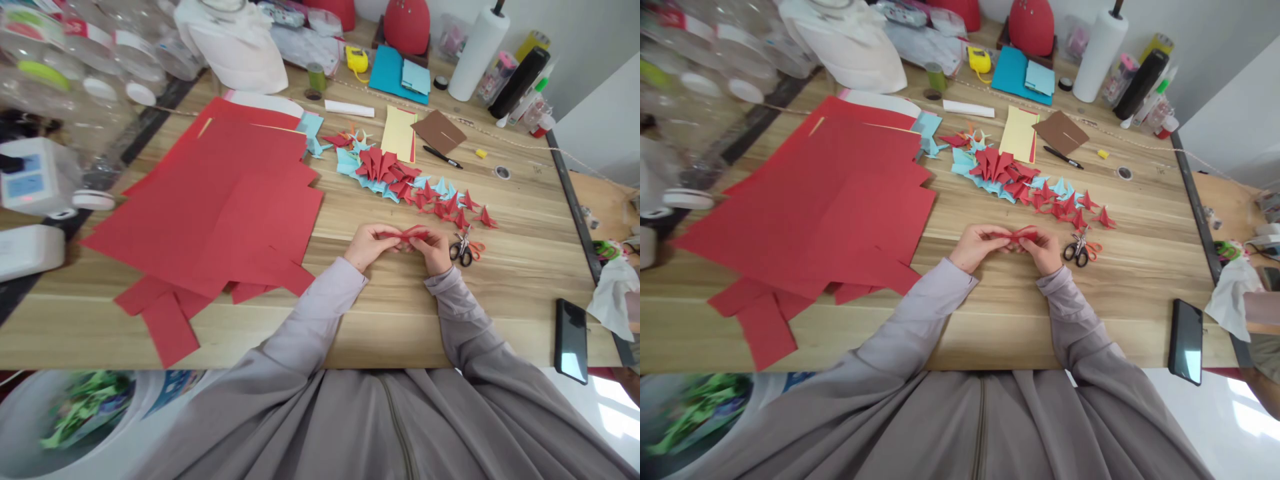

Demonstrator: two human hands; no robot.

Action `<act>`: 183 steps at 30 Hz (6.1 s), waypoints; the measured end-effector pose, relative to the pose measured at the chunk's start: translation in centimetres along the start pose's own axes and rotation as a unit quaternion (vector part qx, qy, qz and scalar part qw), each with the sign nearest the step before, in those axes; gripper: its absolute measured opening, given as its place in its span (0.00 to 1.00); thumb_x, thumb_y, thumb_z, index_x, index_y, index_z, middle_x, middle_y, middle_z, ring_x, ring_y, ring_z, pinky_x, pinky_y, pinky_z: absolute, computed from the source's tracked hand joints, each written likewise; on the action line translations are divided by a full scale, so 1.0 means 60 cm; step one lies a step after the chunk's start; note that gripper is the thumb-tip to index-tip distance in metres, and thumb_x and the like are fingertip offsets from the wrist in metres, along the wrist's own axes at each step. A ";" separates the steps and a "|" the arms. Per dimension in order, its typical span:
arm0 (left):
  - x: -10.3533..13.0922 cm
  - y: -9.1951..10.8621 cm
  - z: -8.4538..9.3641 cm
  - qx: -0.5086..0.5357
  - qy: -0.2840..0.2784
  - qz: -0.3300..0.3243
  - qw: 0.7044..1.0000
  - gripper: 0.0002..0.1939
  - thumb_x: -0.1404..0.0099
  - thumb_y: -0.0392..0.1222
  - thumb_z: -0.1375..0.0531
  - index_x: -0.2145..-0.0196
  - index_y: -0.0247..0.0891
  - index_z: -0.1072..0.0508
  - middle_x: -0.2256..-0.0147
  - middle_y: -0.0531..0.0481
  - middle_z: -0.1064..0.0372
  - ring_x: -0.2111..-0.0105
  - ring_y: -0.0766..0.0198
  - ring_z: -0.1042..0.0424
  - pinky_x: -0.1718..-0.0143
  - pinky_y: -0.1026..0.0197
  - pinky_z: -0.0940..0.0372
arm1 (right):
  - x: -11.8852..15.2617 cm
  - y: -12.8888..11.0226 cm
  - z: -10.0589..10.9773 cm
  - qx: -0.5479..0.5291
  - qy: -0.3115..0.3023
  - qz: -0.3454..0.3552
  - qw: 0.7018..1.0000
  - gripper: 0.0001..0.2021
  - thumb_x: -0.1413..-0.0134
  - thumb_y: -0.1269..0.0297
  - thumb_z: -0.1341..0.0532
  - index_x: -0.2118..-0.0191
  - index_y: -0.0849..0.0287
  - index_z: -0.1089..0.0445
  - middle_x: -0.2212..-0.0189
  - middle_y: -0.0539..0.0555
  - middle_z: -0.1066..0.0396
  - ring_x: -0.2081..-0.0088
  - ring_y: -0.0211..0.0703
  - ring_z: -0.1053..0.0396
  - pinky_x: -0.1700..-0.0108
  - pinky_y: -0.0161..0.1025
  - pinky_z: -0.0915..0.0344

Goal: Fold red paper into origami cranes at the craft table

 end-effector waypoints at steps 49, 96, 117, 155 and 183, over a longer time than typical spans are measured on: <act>0.004 0.006 -0.015 0.040 0.042 -0.066 0.996 0.22 0.59 0.36 0.31 0.74 0.38 0.43 0.81 0.62 0.36 0.84 0.69 0.32 0.81 0.66 0.36 | 0.003 -0.005 0.007 -0.012 0.047 -0.003 0.999 0.20 0.57 0.48 0.36 0.60 0.54 0.29 0.73 0.51 0.27 0.76 0.42 0.30 0.73 0.40 0.32; 0.009 -0.001 -0.027 -0.010 0.015 -0.041 0.999 0.24 0.59 0.43 0.29 0.77 0.37 0.42 0.83 0.57 0.33 0.82 0.66 0.28 0.80 0.66 0.35 | 0.002 0.003 -0.005 0.027 0.116 -0.020 0.993 0.21 0.64 0.53 0.29 0.61 0.57 0.26 0.76 0.47 0.27 0.76 0.37 0.31 0.71 0.36 0.31; 0.007 -0.002 -0.027 -0.023 0.034 -0.058 0.997 0.20 0.56 0.37 0.31 0.70 0.37 0.39 0.78 0.59 0.33 0.79 0.69 0.29 0.75 0.66 0.33 | 0.000 0.001 -0.004 0.055 0.099 -0.006 0.994 0.32 0.68 0.56 0.27 0.53 0.58 0.32 0.75 0.48 0.30 0.75 0.38 0.33 0.68 0.40 0.31; 0.009 0.008 -0.016 0.089 -0.009 0.020 0.996 0.27 0.61 0.40 0.28 0.62 0.30 0.29 0.80 0.54 0.28 0.80 0.63 0.27 0.74 0.59 0.29 | 0.000 0.010 0.002 -0.059 0.080 -0.029 0.995 0.23 0.70 0.63 0.26 0.60 0.56 0.27 0.72 0.46 0.25 0.73 0.36 0.29 0.65 0.35 0.30; 0.008 0.006 -0.021 0.028 0.033 -0.028 0.999 0.24 0.61 0.38 0.29 0.65 0.31 0.29 0.81 0.56 0.29 0.80 0.66 0.27 0.73 0.63 0.31 | -0.001 0.017 -0.004 -0.009 0.119 -0.032 0.992 0.18 0.72 0.61 0.26 0.70 0.59 0.28 0.73 0.48 0.25 0.73 0.38 0.30 0.65 0.38 0.31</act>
Point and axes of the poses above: each hand's wrist, its own x-axis away from the middle knuckle, its own z-axis out of the back of the hand, y = z × x, the point moved 1 cm from there along -x, towards the middle knuckle
